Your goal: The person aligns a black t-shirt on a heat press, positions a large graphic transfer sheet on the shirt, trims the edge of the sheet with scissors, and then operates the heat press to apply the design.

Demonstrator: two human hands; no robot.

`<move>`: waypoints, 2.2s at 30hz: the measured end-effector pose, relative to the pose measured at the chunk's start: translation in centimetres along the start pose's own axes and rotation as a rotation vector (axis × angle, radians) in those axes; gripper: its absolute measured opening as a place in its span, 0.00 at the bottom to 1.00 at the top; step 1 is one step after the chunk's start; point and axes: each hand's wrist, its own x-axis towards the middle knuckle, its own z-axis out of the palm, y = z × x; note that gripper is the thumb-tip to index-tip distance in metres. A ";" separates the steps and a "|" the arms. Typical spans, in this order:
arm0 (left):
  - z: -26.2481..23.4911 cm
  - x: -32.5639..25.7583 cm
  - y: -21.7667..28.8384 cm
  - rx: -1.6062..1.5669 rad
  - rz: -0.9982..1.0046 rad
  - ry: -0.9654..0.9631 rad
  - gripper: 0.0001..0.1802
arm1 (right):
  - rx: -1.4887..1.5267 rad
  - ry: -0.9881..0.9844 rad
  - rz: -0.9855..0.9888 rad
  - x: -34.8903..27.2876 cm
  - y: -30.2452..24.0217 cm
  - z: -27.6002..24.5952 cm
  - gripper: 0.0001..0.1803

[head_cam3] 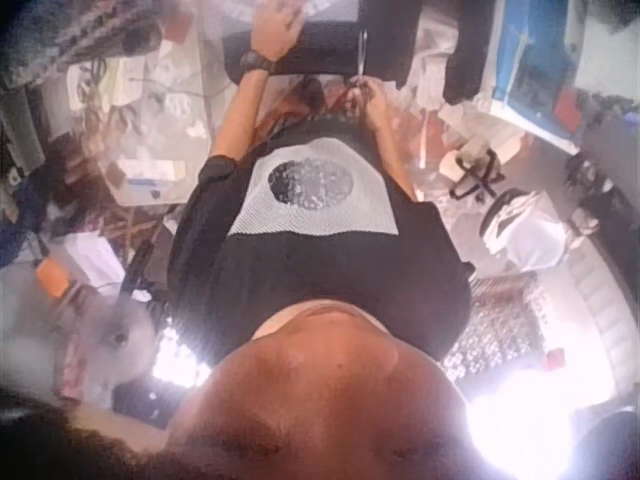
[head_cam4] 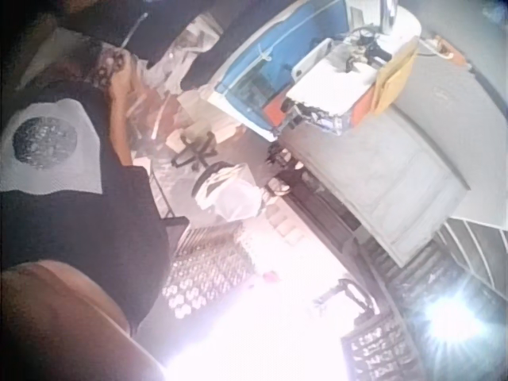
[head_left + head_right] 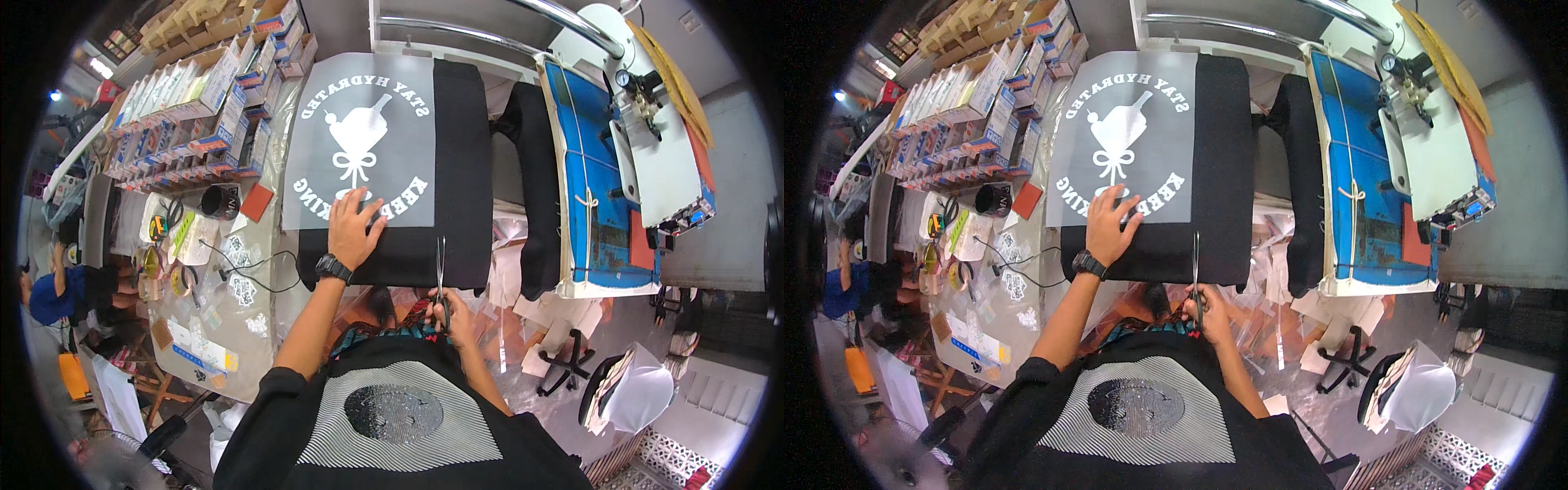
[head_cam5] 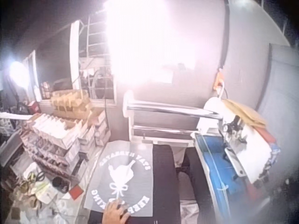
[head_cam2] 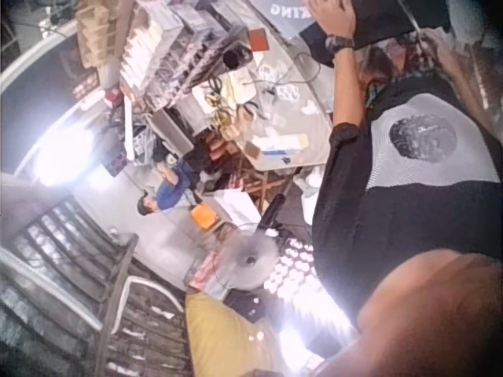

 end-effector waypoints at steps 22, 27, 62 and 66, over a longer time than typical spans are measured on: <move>2.7 -1.6 5.5 -0.001 -0.010 -0.051 0.32 | -0.061 0.187 -0.025 0.4 -0.8 3.8 0.25; 2.9 -1.6 5.4 0.021 -0.005 -0.048 0.32 | -0.095 0.213 -0.049 0.4 -0.4 3.8 0.24; 2.9 -1.5 5.5 0.011 -0.048 -0.033 0.39 | -0.380 0.250 -0.124 5.8 -6.4 4.1 0.39; 2.6 -1.4 5.6 0.020 -0.051 -0.056 0.39 | -0.392 0.239 -0.135 7.2 -6.9 3.4 0.38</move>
